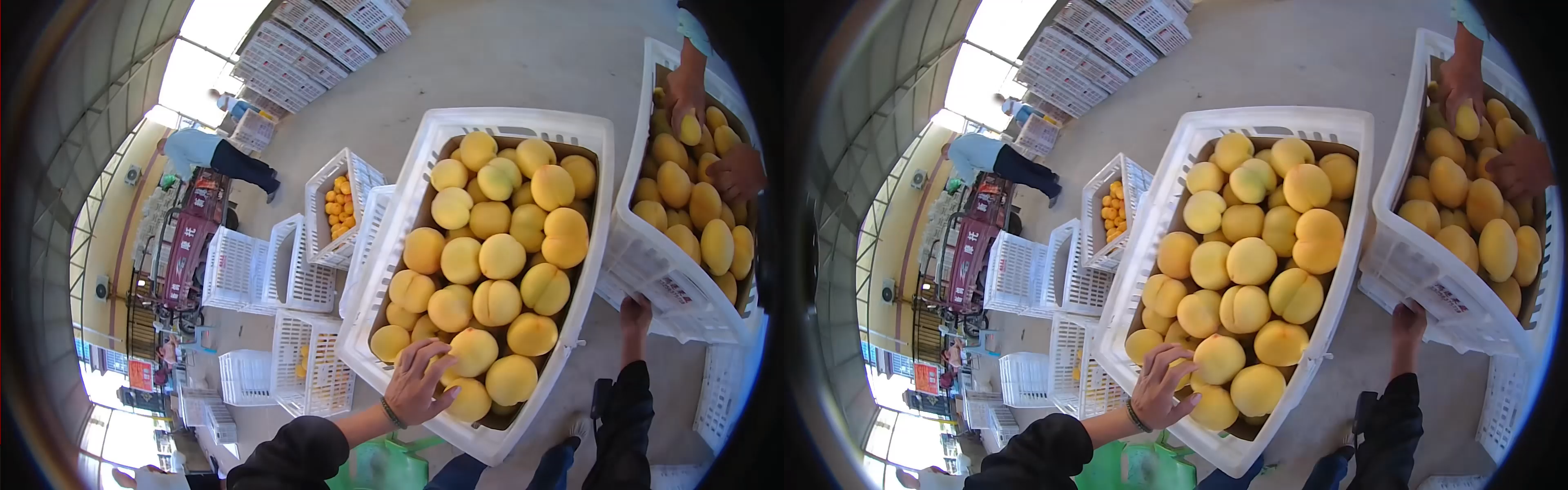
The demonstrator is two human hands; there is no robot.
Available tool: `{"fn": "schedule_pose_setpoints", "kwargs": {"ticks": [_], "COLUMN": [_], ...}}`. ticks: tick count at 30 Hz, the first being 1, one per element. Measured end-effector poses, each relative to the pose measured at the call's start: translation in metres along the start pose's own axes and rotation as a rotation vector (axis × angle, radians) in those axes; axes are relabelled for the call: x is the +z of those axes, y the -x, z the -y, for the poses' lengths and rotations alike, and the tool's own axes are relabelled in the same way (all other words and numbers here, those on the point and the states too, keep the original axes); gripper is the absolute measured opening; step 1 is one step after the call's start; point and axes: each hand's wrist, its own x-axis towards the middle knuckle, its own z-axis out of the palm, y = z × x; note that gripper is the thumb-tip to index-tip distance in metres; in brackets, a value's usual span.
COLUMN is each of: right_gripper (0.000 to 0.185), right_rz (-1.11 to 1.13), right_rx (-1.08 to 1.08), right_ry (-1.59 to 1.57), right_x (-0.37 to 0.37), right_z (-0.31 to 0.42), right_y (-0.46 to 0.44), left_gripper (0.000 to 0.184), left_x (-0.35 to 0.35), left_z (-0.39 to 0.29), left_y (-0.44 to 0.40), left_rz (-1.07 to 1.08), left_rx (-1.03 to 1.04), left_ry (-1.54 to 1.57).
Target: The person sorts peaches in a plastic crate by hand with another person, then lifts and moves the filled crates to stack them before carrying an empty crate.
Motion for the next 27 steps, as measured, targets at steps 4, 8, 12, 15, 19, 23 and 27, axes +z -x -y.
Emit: {"fn": "schedule_pose_setpoints", "kwargs": {"ticks": [4, 8, 12, 15, 19, 23, 27], "right_gripper": [0.025, 0.024, 0.026, 0.026, 0.017, 0.014, 0.014], "right_rz": [-0.028, -0.071, 0.125, 0.021, 0.007, -0.221, -0.25], "right_rx": [0.049, 0.014, 0.015, -0.104, -0.05, -0.139, -0.074], "right_ry": [-0.067, -0.026, 0.01, 0.017, -0.021, -0.072, -0.099], "right_x": [-0.011, -0.021, -0.044, -0.037, -0.059, -0.027, -0.047], "right_z": [-0.001, 0.007, 0.025, 0.026, 0.027, 0.008, -0.002], "right_y": [-0.01, -0.002, 0.03, 0.089, 0.144, 0.226, 0.274], "left_gripper": [0.046, 0.046, 0.046, 0.046, 0.045, 0.044, 0.045], "left_x": [0.0, 0.001, 0.004, 0.001, -0.001, -0.001, -0.002], "left_z": [0.002, 0.003, 0.004, 0.0, -0.004, -0.005, -0.007], "left_y": [0.001, 0.001, 0.002, -0.001, -0.004, -0.002, 0.0], "left_rz": [-0.013, -0.025, -0.04, -0.03, -0.004, -0.002, -0.034], "left_rx": [0.022, 0.046, 0.061, 0.086, 0.108, 0.129, 0.139], "left_ry": [-0.001, 0.002, -0.001, -0.028, -0.037, -0.044, -0.038]}}
